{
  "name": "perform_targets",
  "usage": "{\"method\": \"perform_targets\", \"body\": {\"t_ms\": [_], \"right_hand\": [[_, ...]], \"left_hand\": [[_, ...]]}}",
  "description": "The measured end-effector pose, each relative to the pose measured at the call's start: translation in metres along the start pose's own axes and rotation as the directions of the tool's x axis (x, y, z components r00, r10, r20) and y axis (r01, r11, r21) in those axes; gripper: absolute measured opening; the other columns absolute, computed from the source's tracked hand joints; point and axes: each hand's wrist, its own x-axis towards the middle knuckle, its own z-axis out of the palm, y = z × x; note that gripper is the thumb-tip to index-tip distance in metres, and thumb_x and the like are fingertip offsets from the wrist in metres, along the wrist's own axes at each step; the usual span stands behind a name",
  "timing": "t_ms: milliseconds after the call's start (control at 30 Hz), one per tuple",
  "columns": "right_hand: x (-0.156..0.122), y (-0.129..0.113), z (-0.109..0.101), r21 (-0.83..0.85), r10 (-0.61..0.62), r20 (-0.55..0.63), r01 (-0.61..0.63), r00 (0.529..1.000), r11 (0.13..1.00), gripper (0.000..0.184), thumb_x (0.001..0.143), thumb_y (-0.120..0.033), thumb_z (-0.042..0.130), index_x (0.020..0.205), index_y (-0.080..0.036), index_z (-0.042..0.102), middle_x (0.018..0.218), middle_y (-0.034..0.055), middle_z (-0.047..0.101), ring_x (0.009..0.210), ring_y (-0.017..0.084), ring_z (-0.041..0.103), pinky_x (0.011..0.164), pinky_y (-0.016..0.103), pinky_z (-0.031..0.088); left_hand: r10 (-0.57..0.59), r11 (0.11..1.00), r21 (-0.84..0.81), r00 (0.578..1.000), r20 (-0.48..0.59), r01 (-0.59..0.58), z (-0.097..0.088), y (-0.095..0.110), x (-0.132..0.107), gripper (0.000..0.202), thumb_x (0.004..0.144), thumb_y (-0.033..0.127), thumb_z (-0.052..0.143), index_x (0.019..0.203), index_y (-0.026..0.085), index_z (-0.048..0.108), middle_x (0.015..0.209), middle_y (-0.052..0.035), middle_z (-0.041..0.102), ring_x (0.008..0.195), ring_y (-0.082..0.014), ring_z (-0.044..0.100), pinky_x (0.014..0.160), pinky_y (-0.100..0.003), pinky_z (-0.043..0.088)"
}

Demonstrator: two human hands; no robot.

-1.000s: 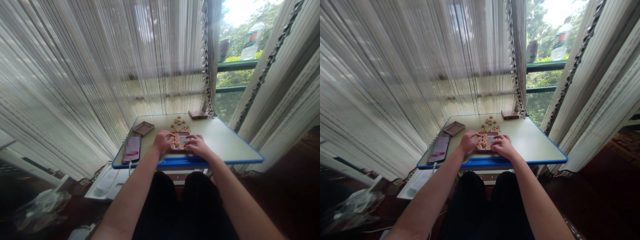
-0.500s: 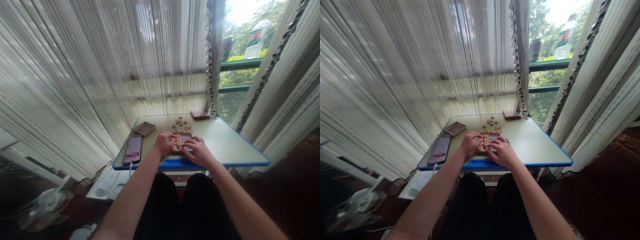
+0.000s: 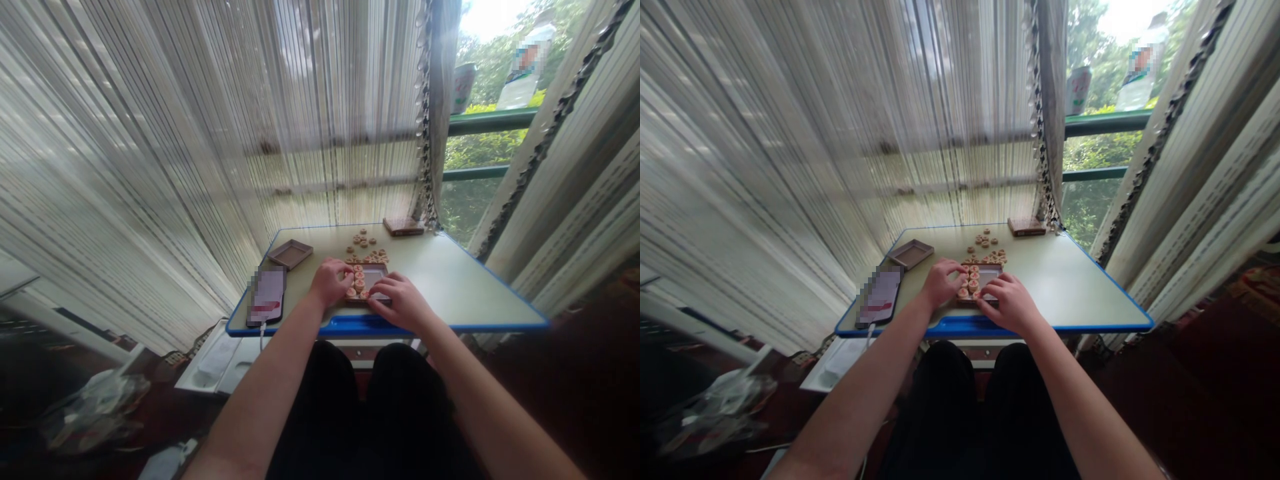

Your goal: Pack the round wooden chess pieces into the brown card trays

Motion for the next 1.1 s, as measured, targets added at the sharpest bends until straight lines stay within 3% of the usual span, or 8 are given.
{"method": "perform_targets", "body": {"t_ms": [233, 433, 700, 1100], "right_hand": [[0.0007, 0.0001, 0.0007, 0.019, -0.011, 0.045, 0.010, 0.999, 1.000, 0.016, 0.077, -0.032, 0.054, 0.083, -0.022, 0.065, 0.083, 0.0042, 0.068, 0.084, 0.020, 0.053, 0.080, 0.035, 0.040], [0.0015, 0.0019, 0.0017, 0.011, 0.008, -0.013, -0.008, 1.000, 1.000, 0.017, 0.078, -0.032, 0.053, 0.082, -0.022, 0.066, 0.087, 0.0053, 0.067, 0.083, 0.020, 0.053, 0.079, 0.035, 0.040], [0.0043, 0.0011, 0.0025, 0.022, 0.000, 0.042, -0.001, 0.999, 1.000, 0.018, 0.079, -0.033, 0.053, 0.086, -0.022, 0.066, 0.085, 0.0049, 0.068, 0.084, 0.020, 0.053, 0.080, 0.036, 0.040], [0.0041, -0.0003, 0.0018, 0.014, 0.020, 0.056, -0.021, 0.998, 1.000, 0.019, 0.078, -0.034, 0.053, 0.085, -0.023, 0.067, 0.085, 0.0049, 0.066, 0.087, 0.021, 0.052, 0.082, 0.036, 0.038]], "left_hand": [[0.005, 1.000, -0.002, 1.000, 0.007, -0.005, 0.0021, -0.0012, 0.0003, 0.009, 0.071, 0.021, 0.060, 0.071, 0.017, 0.067, 0.077, -0.0027, 0.068, 0.078, -0.0164, 0.055, 0.080, -0.030, 0.043], [0.020, 1.000, 0.005, 1.000, 0.010, -0.020, 0.0023, -0.0024, 0.0006, 0.009, 0.072, 0.021, 0.059, 0.071, 0.017, 0.067, 0.077, -0.0027, 0.067, 0.078, -0.0160, 0.055, 0.080, -0.030, 0.042], [0.053, 0.999, 0.002, 0.999, -0.005, -0.053, 0.0004, -0.0010, 0.0001, 0.010, 0.073, 0.021, 0.058, 0.070, 0.017, 0.067, 0.076, -0.0026, 0.067, 0.076, -0.0155, 0.054, 0.078, -0.030, 0.043], [0.019, 1.000, 0.011, 0.999, 0.030, -0.020, -0.0009, 0.0018, 0.0001, 0.012, 0.073, 0.023, 0.057, 0.071, 0.017, 0.067, 0.077, -0.0031, 0.067, 0.077, -0.0157, 0.055, 0.079, -0.030, 0.043]]}}
